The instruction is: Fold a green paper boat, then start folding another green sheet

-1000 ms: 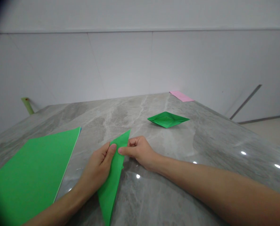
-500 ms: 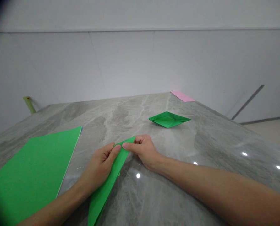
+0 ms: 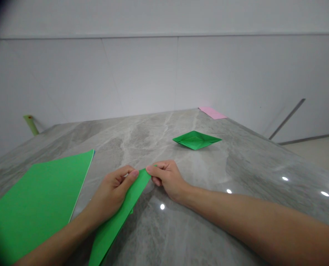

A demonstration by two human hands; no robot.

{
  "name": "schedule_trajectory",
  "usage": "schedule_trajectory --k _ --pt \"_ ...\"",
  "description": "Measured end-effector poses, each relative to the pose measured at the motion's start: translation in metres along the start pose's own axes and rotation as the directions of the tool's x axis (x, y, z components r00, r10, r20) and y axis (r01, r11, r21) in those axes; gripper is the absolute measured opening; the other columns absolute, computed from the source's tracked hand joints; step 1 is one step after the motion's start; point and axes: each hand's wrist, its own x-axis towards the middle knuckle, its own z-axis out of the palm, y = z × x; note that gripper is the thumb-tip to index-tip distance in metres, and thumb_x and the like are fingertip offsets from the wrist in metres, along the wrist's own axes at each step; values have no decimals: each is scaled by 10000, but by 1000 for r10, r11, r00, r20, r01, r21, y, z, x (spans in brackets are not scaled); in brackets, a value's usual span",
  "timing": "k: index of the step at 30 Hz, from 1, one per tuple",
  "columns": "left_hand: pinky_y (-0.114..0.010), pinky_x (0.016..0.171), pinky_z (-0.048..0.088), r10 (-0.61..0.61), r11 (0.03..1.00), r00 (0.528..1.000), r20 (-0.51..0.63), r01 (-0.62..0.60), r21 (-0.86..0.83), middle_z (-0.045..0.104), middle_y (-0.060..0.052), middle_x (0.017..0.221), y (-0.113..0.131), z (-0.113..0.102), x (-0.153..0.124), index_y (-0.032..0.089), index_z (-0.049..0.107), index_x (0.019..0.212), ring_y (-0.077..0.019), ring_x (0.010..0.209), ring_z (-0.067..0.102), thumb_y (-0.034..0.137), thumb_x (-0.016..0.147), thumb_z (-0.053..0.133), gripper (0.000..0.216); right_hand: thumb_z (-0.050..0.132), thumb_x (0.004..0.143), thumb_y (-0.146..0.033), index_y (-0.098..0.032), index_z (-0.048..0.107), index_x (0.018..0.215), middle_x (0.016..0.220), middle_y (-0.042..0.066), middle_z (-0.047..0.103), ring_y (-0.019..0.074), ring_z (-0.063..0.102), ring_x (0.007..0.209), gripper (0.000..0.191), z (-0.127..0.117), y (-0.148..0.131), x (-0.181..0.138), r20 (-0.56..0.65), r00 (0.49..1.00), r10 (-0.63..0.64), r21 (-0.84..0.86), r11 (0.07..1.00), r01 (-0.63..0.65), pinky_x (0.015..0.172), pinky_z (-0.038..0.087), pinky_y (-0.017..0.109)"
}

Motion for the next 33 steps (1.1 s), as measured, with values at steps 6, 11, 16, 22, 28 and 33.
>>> schedule_trajectory --k 6,11,16,22,28,33 --pt "-247 499 264 -53 994 997 -56 59 93 333 49 570 -2 -8 2 208 384 584 -120 528 342 506 906 435 442 657 735 -411 -183 536 502 336 -85 306 65 208 351 348 -6 -5 10 -316 948 47 97 995 -17 410 122 263" --pt "-258 547 324 -37 997 979 -198 49 54 409 29 609 -10 -9 5 203 449 619 -143 577 399 490 917 408 416 623 742 -471 -169 569 496 340 -59 365 64 268 343 394 -4 -11 10 -219 975 -23 -43 999 14 394 164 242" --pt "-271 588 409 -70 990 993 -93 57 -130 522 7 670 -16 3 5 184 554 768 -157 620 487 475 932 408 365 597 804 -545 -179 503 489 413 -36 426 76 348 403 491 5 -10 2 203 979 26 -249 968 26 430 232 241" --pt "-385 905 475 -102 970 993 55 112 -216 523 -148 1333 -9 7 -7 181 211 1494 -257 1083 584 425 734 741 958 580 836 -504 -181 505 538 418 -70 371 69 290 410 446 6 -9 7 -122 992 -32 -265 964 -2 425 216 238" --pt "-408 1031 418 -93 937 993 69 110 -332 461 -166 1445 -14 6 -3 164 267 1494 -280 1247 521 343 774 715 867 637 819 -494 -187 485 588 489 -53 452 74 354 455 413 7 -8 6 18 1000 -25 -279 960 29 440 258 222" --pt "-380 971 466 -59 882 997 46 74 -465 594 -132 1336 -13 4 2 177 483 1376 -276 1171 591 341 761 747 689 610 811 -440 -190 489 581 483 -47 458 71 359 424 360 6 -8 7 18 1000 -18 -270 963 23 425 262 222"
